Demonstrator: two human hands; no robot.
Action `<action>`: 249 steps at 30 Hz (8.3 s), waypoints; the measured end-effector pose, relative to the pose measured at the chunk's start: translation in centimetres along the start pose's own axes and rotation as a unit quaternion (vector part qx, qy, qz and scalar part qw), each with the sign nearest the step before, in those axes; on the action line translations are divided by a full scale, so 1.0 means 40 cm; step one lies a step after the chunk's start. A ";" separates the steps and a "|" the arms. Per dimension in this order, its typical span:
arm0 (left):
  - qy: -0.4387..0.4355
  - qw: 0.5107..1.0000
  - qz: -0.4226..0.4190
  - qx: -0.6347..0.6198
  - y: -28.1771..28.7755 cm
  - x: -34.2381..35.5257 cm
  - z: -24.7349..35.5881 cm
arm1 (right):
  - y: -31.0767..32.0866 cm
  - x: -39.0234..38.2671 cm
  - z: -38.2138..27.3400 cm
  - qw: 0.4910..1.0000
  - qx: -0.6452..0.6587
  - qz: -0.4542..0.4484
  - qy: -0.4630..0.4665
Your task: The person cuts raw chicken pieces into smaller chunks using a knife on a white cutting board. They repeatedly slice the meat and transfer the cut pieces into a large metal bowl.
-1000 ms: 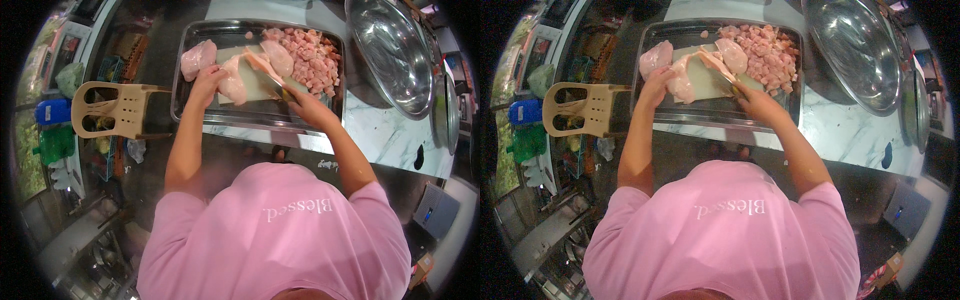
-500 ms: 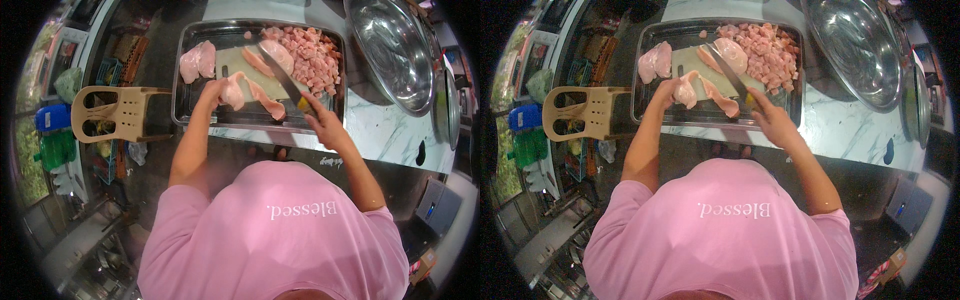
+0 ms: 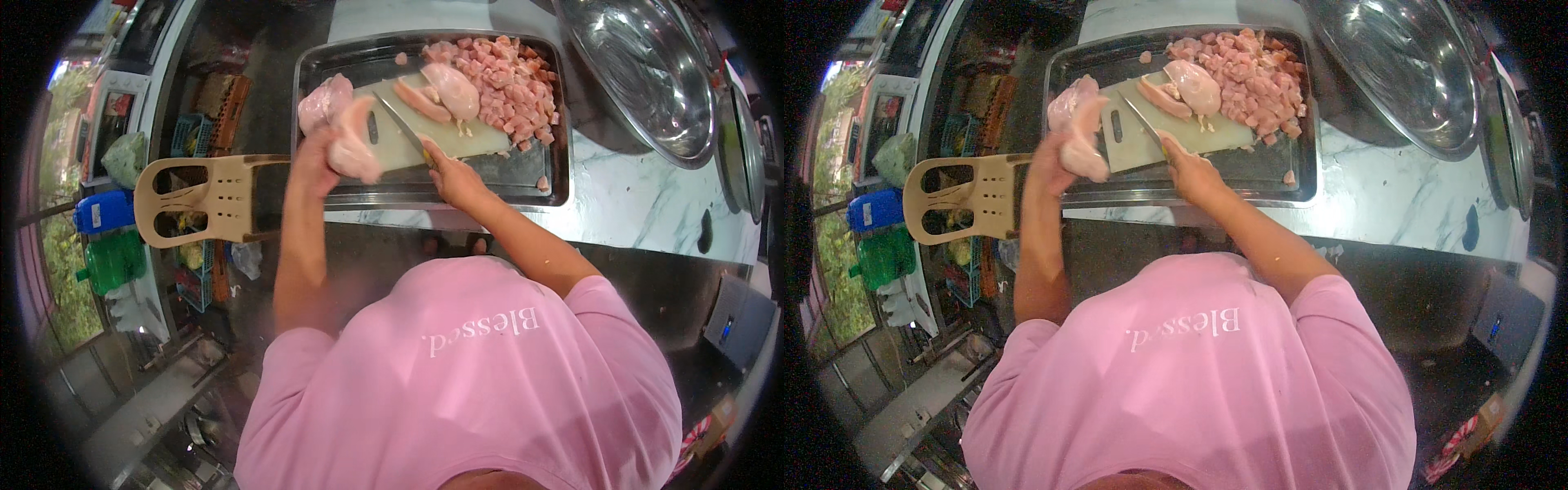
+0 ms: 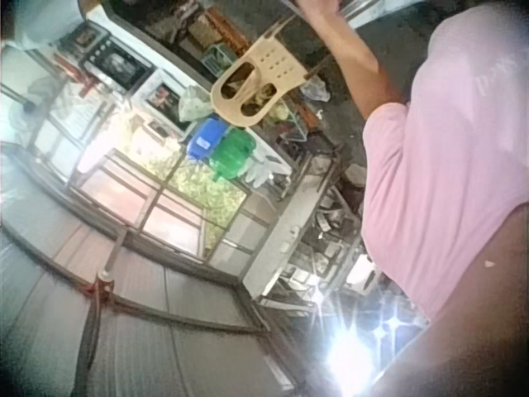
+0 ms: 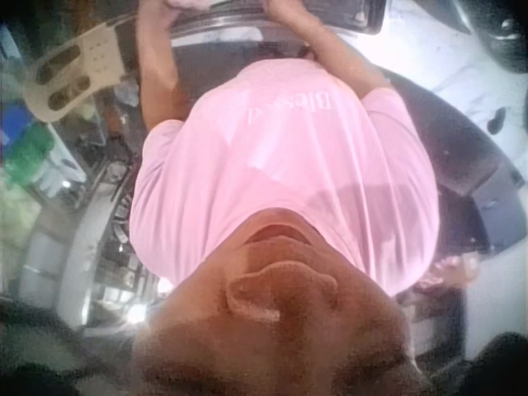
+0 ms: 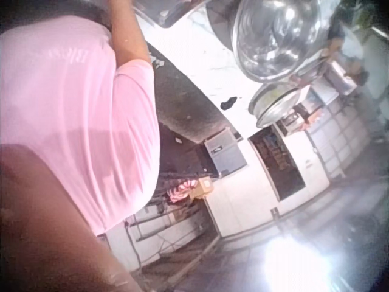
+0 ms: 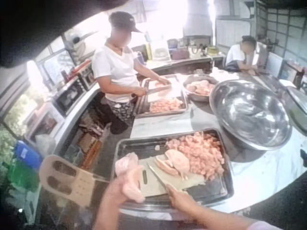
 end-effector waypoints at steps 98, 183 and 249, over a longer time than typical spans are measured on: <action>-0.161 0.859 0.251 0.416 0.083 0.216 -0.187 | 0.062 -0.031 -0.040 0.988 -0.131 0.004 0.085; -0.092 0.935 0.220 0.262 0.126 0.214 -0.137 | 0.073 -0.064 0.077 0.980 0.185 -0.068 -0.004; -0.243 0.723 0.107 0.638 -0.089 0.155 -0.132 | 0.006 0.048 0.014 0.983 -0.130 0.009 0.127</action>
Point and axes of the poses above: each hand's wrist, its own x-axis towards the middle knuckle, its own y-axis out of the back of the hand, z = x × y, the point moved 10 cm from there along x, towards the middle knuckle, and after that the axes turned 1 degree about z, right-handed, at the moved point
